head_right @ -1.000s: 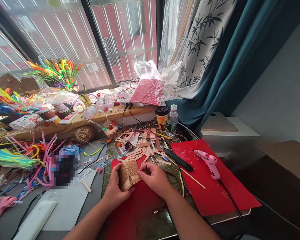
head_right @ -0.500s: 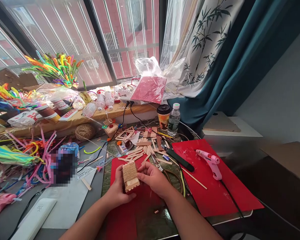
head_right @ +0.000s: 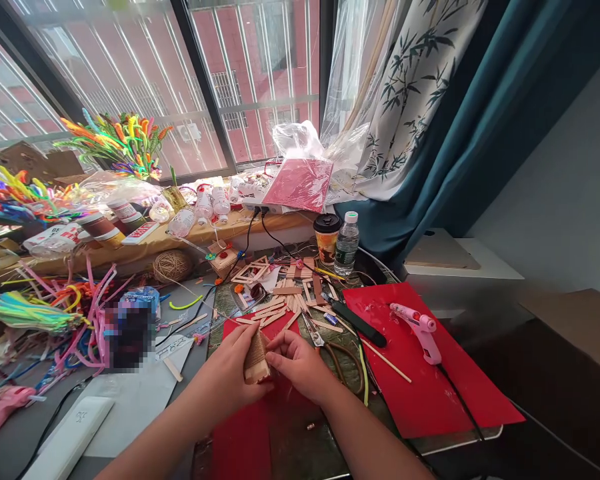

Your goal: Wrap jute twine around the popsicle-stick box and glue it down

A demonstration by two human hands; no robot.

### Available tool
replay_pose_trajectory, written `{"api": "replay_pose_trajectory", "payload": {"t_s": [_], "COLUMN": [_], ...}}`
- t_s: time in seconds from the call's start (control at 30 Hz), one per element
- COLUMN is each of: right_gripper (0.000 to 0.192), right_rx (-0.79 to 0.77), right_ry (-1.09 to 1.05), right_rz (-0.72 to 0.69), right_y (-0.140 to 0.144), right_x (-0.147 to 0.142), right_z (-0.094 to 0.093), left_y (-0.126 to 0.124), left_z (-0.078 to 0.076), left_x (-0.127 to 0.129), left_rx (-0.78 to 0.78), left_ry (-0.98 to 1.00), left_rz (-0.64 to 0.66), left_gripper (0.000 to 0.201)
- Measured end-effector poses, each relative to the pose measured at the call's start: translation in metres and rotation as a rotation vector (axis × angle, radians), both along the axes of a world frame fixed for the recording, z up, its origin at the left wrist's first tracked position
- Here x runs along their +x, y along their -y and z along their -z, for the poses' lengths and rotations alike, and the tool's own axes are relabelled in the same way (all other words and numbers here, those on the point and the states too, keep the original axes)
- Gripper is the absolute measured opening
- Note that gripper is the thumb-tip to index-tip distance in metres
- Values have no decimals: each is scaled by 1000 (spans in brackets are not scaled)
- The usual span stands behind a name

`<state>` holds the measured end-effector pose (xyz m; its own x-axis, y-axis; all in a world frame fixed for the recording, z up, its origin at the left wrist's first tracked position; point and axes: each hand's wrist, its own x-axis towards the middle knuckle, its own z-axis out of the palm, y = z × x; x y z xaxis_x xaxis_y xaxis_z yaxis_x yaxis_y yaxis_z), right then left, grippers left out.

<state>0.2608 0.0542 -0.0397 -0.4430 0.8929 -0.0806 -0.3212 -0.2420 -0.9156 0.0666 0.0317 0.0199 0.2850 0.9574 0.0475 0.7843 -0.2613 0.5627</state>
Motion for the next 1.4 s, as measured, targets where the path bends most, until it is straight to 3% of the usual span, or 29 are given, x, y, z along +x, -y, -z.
{"api": "replay_pose_trajectory", "payload": {"t_s": [0.17,0.37,0.47,0.67,0.9,1.0,1.1,1.2,1.3,1.4], "right_gripper": [39,17,12,8,12,22,27,28,31,31], "right_rx": [129,224,271,389,243,142,102,94,85,84], "right_ry": [197,353,405,553,473,402,337,296,255,242], "right_rz": [0,7,10,19,51,9,-2,11,21,16], "right_y": [1,5,6,5,-1,-2,-1,1,0,-3], "right_x": [5,2,1,2,4,2,-2,-6,-8,-5], "right_z": [-1,1,4,7,16,15,13,12,15,19], "left_y": [9,21,23,22,19,21,21,15,3,-8], "left_z": [9,61,76,69,75,68,50,35,35,42], "left_x": [-29,-59,-62,-66,-73,-70,-56,-32,-10,0], "left_rx": [27,-143,-177,-195,-190,-195,-101,29,49,74], "left_ry": [64,532,545,357,345,286,173,95,-7,-109], "left_rz": [31,-6,-57,-97,-75,-87,-83,7,92,87], "left_gripper": [98,100,98,92,92,93,105,115,116,115]}}
